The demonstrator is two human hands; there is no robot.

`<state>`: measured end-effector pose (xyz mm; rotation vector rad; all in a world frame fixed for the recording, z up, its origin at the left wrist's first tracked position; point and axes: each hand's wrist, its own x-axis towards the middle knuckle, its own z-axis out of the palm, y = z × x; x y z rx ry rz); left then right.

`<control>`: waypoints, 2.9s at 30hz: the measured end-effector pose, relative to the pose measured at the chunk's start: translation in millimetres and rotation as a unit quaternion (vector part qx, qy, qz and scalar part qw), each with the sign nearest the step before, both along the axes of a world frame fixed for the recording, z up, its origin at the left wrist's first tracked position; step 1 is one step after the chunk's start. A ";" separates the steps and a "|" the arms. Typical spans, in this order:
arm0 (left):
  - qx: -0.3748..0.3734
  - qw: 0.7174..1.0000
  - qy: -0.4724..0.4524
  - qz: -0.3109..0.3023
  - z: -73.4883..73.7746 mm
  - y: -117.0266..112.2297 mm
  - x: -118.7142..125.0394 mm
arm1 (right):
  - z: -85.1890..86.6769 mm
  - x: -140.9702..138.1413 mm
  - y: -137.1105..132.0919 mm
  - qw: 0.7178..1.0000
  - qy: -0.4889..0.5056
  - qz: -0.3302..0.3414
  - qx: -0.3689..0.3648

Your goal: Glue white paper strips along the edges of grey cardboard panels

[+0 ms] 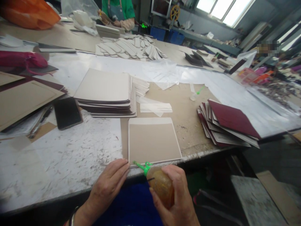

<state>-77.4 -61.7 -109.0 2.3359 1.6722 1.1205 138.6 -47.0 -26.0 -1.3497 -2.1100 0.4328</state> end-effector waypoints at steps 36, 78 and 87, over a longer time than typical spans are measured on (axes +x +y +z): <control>0.049 0.997 0.038 -0.046 -5.4 2.8 -2.5 | 1.0 79.0 6.3 0.984 -0.051 -0.157 0.066; 0.046 0.999 0.029 -0.001 -4.7 -0.4 -0.4 | -9.7 -4.0 -1.2 0.992 0.100 -0.061 -0.048; 0.047 0.996 0.061 -0.033 -12.5 0.7 -8.3 | -16.0 54.4 4.3 0.986 0.044 -0.158 -0.034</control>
